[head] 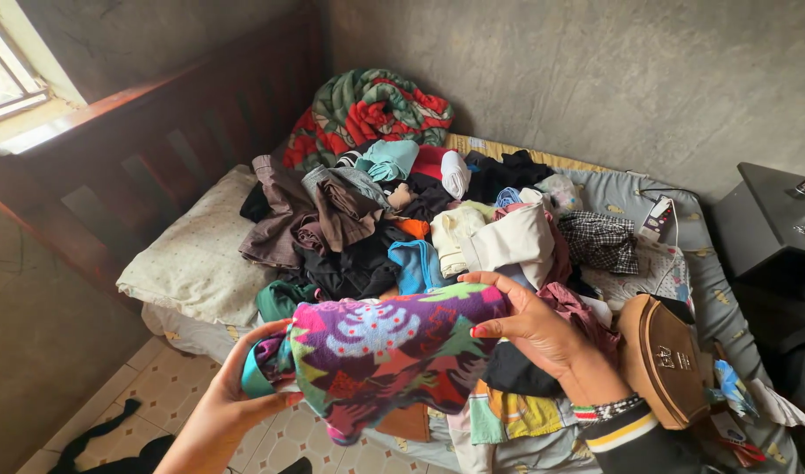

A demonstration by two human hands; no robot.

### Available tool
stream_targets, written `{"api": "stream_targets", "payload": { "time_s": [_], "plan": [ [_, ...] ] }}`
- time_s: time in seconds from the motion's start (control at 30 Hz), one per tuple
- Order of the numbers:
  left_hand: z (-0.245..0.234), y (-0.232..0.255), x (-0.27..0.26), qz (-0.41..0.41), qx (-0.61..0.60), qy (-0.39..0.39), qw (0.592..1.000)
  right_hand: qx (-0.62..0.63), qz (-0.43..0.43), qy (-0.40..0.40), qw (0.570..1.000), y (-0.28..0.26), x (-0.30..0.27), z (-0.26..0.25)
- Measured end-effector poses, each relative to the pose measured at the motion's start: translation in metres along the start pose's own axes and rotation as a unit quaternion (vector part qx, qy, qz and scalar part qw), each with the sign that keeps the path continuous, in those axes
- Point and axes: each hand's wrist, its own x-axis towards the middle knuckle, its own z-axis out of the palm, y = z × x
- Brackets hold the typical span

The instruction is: The person folds items of clothing by hand, including a patterned towel and a pair of trousers, and places them into a storage cupboard.

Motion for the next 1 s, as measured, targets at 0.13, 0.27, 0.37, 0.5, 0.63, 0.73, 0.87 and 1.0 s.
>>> {"api": "stream_targets", "payload": {
  "time_s": [0.13, 0.27, 0.37, 0.5, 0.63, 0.73, 0.87, 1.0],
  "plan": [
    [0.001, -0.016, -0.003, 0.089, 0.145, 0.073, 0.983, -0.024, 0.010, 0.004, 1.000, -0.016, -0.002, 0.007],
    [-0.010, -0.056, 0.007, 0.152, 0.215, 0.182, 0.947, -0.014, 0.008, 0.007, 1.000, -0.026, -0.005, 0.011],
    [-0.022, -0.088, 0.017, 0.238, 0.213, 0.202, 0.926, -0.017, 0.000, 0.014, 1.000, -0.034, -0.010, 0.012],
    [-0.030, -0.111, 0.037, 0.316, 0.007, 0.080, 0.945, 0.013, 0.003, 0.013, 1.000, -0.043, -0.015, 0.006],
    [-0.022, -0.133, 0.121, -0.006, -0.426, 0.014, 0.905, 0.058, 0.026, 0.018, 0.998, -0.044, -0.015, 0.003],
    [-0.008, -0.172, 0.095, 0.134, -0.187, 0.009, 0.973, 0.066, 0.033, 0.031, 0.997, -0.046, -0.016, 0.002],
    [0.022, -0.154, 0.068, 0.151, -0.113, 0.047, 0.981, 0.034, 0.038, 0.034, 0.998, -0.051, -0.021, -0.009],
    [0.042, -0.079, 0.058, -0.050, -0.220, 0.162, 0.961, -0.076, 0.000, 0.072, 0.994, -0.030, -0.018, -0.025]
  ]
}}
